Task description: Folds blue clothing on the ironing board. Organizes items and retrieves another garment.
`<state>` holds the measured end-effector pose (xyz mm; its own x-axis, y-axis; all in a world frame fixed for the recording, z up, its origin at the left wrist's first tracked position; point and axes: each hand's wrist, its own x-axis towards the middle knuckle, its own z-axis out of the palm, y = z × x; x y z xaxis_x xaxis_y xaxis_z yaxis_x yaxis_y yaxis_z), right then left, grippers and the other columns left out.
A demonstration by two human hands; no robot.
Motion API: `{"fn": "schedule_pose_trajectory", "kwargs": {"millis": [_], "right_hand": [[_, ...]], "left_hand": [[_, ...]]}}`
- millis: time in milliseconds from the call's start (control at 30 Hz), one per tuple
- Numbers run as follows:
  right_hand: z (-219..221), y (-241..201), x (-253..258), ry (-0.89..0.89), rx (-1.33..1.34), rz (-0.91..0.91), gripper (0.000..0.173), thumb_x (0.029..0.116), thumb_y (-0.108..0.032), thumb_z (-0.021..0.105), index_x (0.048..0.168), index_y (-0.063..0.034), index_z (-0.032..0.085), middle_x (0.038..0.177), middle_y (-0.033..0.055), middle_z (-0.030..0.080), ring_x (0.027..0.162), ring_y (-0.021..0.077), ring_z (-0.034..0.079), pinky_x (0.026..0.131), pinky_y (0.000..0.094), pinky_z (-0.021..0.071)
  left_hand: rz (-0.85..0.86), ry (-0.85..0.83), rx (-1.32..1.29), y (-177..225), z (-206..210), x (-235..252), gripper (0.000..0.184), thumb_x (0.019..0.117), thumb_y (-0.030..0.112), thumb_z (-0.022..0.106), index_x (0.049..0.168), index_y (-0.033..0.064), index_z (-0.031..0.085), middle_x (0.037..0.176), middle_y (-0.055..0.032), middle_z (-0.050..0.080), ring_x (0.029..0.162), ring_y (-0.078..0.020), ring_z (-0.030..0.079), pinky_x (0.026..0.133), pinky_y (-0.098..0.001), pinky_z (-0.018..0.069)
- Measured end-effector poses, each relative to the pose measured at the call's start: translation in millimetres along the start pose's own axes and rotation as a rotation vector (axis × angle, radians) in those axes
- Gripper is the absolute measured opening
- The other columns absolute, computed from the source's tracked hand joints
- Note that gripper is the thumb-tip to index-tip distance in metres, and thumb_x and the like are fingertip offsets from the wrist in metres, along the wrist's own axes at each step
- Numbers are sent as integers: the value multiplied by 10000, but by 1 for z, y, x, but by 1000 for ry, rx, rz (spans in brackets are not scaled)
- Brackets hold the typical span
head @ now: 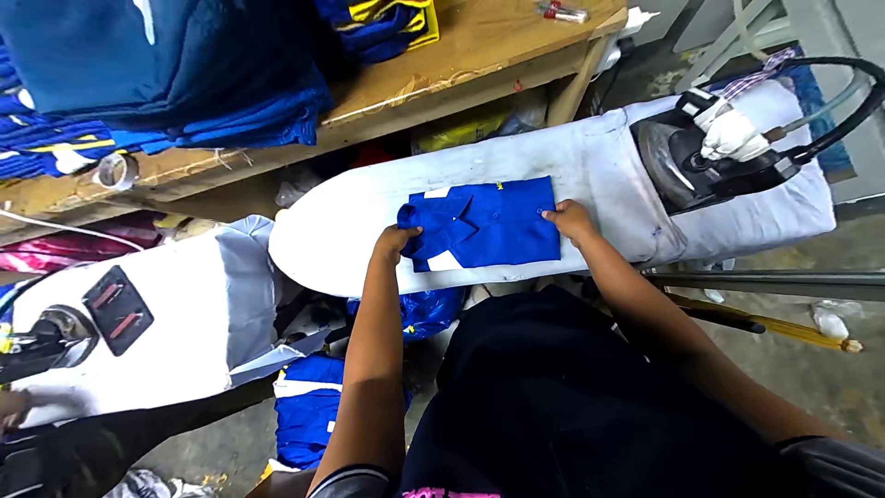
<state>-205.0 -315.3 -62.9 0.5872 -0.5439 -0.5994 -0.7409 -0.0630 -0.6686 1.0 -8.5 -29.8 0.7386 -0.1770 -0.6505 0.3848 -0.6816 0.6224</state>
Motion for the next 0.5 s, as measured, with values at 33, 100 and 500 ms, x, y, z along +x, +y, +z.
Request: {"fn": "schedule_pose_trajectory", "kwargs": {"millis": [33,100,500], "right_hand": [[0,0,2,-4,-7,-2,435,1013,-240,678,1270,103,605,1236,315,642,1194,435,608,1043,619,449],[-1,-1,3,-13,-10,-3,424,1012,-220,680,1267,109,601,1236,322,635,1194,440,601,1036,619,447],[-12,-7,-1,-103,166,98,542,1041,-373,625,1406,19,545,1307,276,596,1085,355,596,907,526,485]], "left_hand": [[1,-2,-10,0,0,0,472,976,183,700,1365,-43,555,1283,-247,627,1175,-316,618,1028,-489,495],[-8,-14,-46,0,0,-2,476,979,176,691,1375,-42,544,1283,-241,624,1164,-303,619,1020,-477,499],[-88,-262,-396,1,-20,-7,733,1056,623,249,1460,50,461,1318,-163,620,1153,-258,632,984,-476,521]]}}
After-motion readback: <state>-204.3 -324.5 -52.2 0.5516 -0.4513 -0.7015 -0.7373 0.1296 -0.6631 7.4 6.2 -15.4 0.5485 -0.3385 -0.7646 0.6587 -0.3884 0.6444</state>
